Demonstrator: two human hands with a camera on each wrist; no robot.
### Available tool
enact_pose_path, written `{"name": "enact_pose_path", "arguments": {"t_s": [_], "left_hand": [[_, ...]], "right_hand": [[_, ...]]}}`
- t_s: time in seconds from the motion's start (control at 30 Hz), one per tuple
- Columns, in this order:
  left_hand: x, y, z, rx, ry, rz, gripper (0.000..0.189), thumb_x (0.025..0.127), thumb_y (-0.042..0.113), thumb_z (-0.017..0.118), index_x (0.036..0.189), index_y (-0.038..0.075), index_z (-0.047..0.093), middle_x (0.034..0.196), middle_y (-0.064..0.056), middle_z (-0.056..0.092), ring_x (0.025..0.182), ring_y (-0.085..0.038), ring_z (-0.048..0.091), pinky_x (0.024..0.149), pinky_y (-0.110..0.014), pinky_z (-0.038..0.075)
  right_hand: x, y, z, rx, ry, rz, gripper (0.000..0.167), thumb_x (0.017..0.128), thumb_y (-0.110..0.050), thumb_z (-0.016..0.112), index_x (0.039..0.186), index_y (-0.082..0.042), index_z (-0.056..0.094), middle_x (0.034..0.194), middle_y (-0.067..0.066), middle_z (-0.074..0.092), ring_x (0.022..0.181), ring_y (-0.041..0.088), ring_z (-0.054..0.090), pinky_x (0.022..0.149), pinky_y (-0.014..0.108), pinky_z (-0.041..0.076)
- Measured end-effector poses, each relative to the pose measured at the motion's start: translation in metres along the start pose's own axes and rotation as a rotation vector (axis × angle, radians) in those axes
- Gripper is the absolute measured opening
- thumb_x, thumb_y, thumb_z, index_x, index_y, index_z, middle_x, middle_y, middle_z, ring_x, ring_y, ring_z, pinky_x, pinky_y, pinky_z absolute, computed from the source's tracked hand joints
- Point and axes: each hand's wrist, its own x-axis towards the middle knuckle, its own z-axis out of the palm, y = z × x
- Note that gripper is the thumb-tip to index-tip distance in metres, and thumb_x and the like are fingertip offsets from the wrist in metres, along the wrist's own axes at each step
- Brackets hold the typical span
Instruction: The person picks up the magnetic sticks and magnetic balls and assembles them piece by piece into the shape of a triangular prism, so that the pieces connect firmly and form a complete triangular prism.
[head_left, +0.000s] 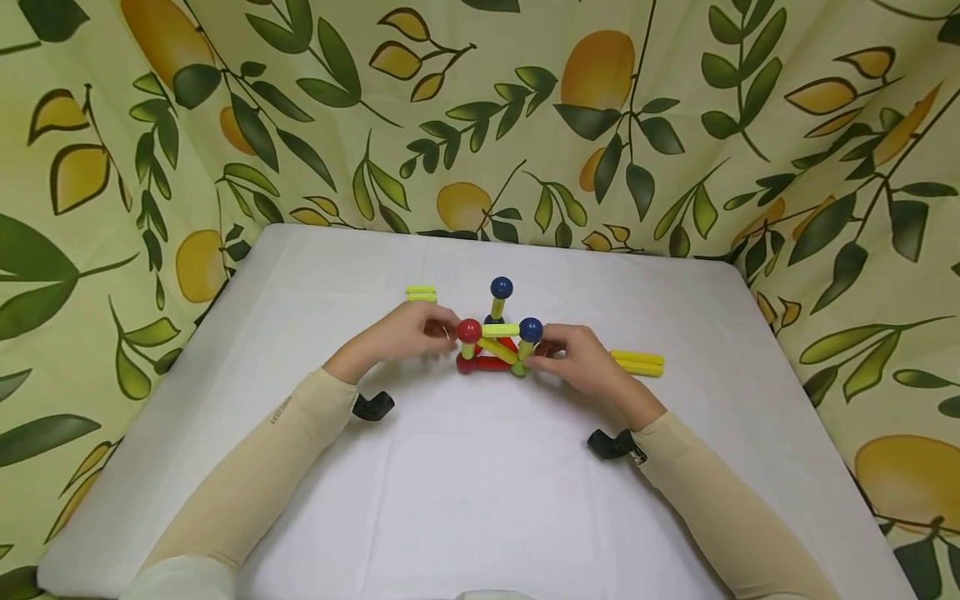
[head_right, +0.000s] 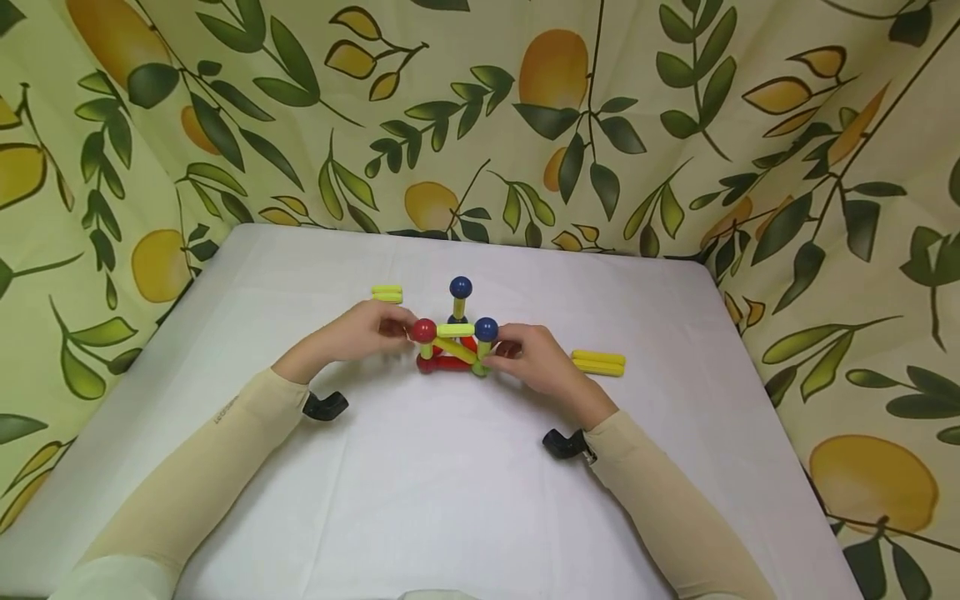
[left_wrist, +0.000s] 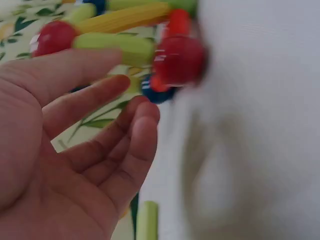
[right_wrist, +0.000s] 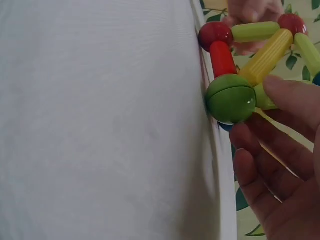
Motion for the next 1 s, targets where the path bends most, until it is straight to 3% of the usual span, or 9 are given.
{"name": "enact_pose_path", "arguments": {"t_s": [0.07,0.13,0.37,0.57,0.8,1.0], "left_hand": [[-0.001,-0.005,0.007,0.022,-0.063,-0.013,0.026,0.095,0.013,0.086,0.119,0.008,0.08,0.102,-0.002,0.075,0.091,-0.019,0.069,0.083,-0.036,0.057],[-0.001,-0.006,0.013,0.027,-0.08,-0.033,0.029,0.093,0.02,0.089,0.119,0.01,0.08,0.101,-0.001,0.076,0.09,-0.019,0.07,0.081,-0.036,0.057],[0.001,-0.006,0.022,0.055,-0.023,-0.041,0.028,0.092,0.018,0.091,0.117,0.01,0.081,0.099,0.0,0.078,0.088,-0.017,0.073,0.077,-0.034,0.06],[0.0,-0.007,0.025,0.086,-0.025,0.001,0.036,0.089,0.012,0.093,0.122,0.006,0.079,0.101,-0.001,0.077,0.089,-0.016,0.073,0.084,-0.033,0.061],[0.002,-0.01,0.022,0.086,-0.011,-0.041,0.032,0.09,0.011,0.091,0.119,0.007,0.079,0.098,0.0,0.075,0.089,-0.02,0.069,0.078,-0.034,0.059],[0.013,-0.014,0.017,0.068,0.001,-0.078,0.03,0.093,0.008,0.087,0.122,0.007,0.079,0.103,-0.003,0.075,0.092,-0.021,0.07,0.079,-0.034,0.06]], "right_hand": [[0.0,0.001,0.001,0.008,0.015,-0.004,0.011,0.094,-0.015,0.087,0.104,-0.015,0.082,0.094,-0.006,0.076,0.088,0.017,0.069,0.088,0.044,0.058],[0.0,0.003,0.001,0.013,0.026,-0.014,0.011,0.094,-0.014,0.088,0.103,-0.016,0.082,0.093,-0.007,0.076,0.089,0.017,0.07,0.089,0.044,0.059],[0.003,0.006,0.003,0.007,0.035,-0.057,0.012,0.093,-0.014,0.089,0.101,-0.017,0.082,0.093,-0.009,0.078,0.088,0.014,0.073,0.091,0.046,0.06],[0.002,0.005,0.002,-0.015,-0.02,-0.008,0.018,0.092,-0.012,0.09,0.107,-0.014,0.081,0.097,-0.006,0.077,0.092,0.017,0.072,0.094,0.047,0.06],[0.002,0.002,0.004,-0.013,-0.096,0.057,0.025,0.092,-0.012,0.09,0.114,-0.013,0.08,0.105,-0.003,0.077,0.099,0.019,0.073,0.1,0.048,0.058],[0.001,-0.003,0.005,-0.003,-0.122,0.056,0.026,0.092,-0.01,0.089,0.117,-0.012,0.081,0.108,-0.003,0.079,0.1,0.018,0.074,0.099,0.046,0.059]]}}
